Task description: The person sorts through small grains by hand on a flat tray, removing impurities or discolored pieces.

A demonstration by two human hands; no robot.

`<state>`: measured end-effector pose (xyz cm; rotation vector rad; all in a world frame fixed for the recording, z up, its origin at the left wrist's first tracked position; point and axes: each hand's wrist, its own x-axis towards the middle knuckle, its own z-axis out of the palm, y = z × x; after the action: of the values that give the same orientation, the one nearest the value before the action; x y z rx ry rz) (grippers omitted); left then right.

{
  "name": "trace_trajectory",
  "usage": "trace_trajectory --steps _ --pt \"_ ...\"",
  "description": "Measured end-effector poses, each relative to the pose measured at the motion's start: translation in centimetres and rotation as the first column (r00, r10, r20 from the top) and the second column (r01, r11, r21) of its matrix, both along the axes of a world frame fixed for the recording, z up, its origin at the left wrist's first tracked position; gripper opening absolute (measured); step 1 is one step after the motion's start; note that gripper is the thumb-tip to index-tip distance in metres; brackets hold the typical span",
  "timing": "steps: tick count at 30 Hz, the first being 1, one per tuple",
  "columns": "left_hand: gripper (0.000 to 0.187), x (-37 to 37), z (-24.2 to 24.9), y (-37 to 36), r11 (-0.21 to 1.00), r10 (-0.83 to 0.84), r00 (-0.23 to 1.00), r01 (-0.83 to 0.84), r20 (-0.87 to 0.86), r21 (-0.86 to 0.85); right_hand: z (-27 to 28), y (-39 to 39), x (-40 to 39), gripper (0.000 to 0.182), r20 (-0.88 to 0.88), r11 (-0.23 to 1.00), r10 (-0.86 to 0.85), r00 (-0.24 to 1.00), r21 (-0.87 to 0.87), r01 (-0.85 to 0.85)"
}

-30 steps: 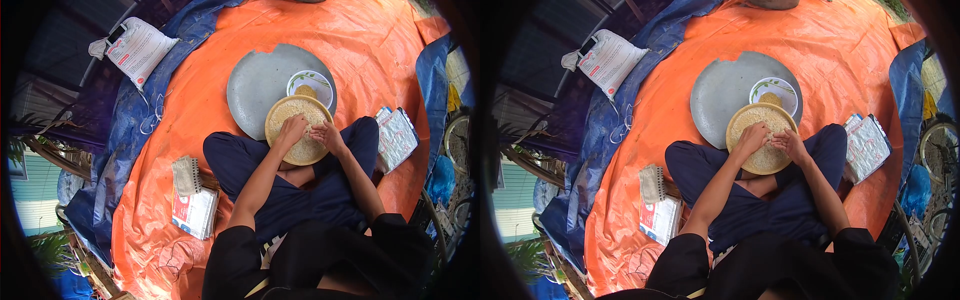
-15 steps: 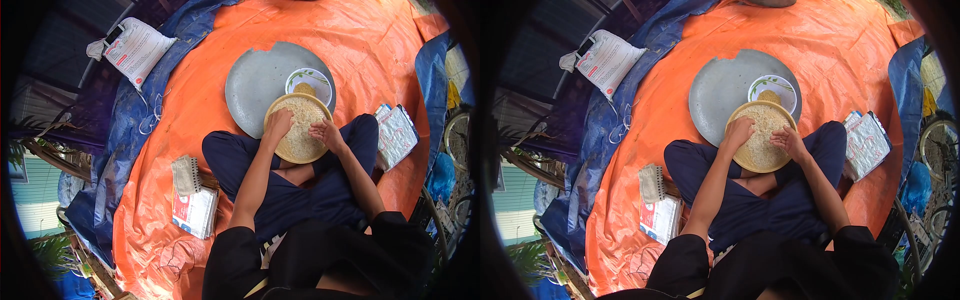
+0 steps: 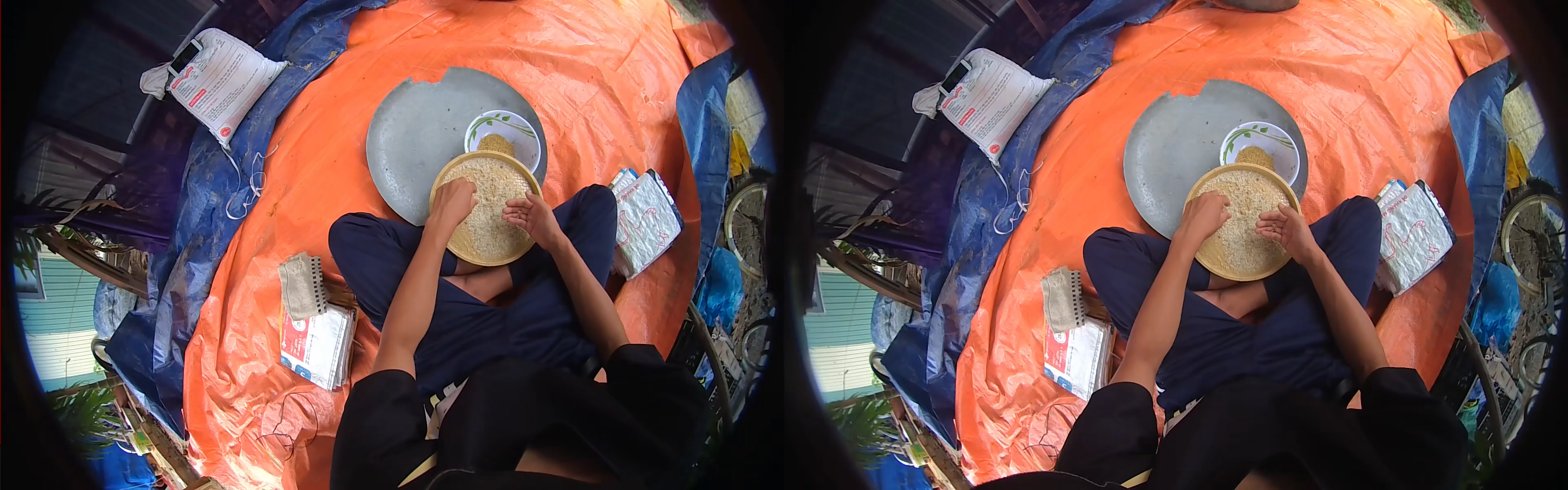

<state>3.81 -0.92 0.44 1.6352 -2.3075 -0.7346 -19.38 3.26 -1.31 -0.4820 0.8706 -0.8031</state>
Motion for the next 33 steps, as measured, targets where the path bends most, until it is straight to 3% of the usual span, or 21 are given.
trace_trajectory --steps 16,22,25,33 --pt "0.026 -1.1 0.2 0.5 0.998 -0.066 0.997 0.066 -0.032 -0.007 -0.3 -0.1 -0.1 0.057 -0.023 1.0 0.026 0.999 -0.004 -0.026" --pt "0.012 -3.1 -1.2 1.2 0.978 -0.179 0.977 0.164 -0.114 -0.131 -0.4 -0.1 -0.1 0.057 -0.027 1.0 0.019 0.999 0.002 -0.019" --pt "0.012 -3.7 -1.9 1.2 0.979 -0.204 0.979 0.203 -0.029 -0.031 -0.2 0.0 -0.1 0.057 -0.032 1.0 0.016 0.999 0.001 -0.016" --pt "0.007 -3.1 -1.8 1.0 0.983 -0.174 0.982 0.169 -0.071 -0.071 -0.3 0.0 -0.1 0.057 -0.025 1.0 0.017 1.0 -0.003 -0.017"
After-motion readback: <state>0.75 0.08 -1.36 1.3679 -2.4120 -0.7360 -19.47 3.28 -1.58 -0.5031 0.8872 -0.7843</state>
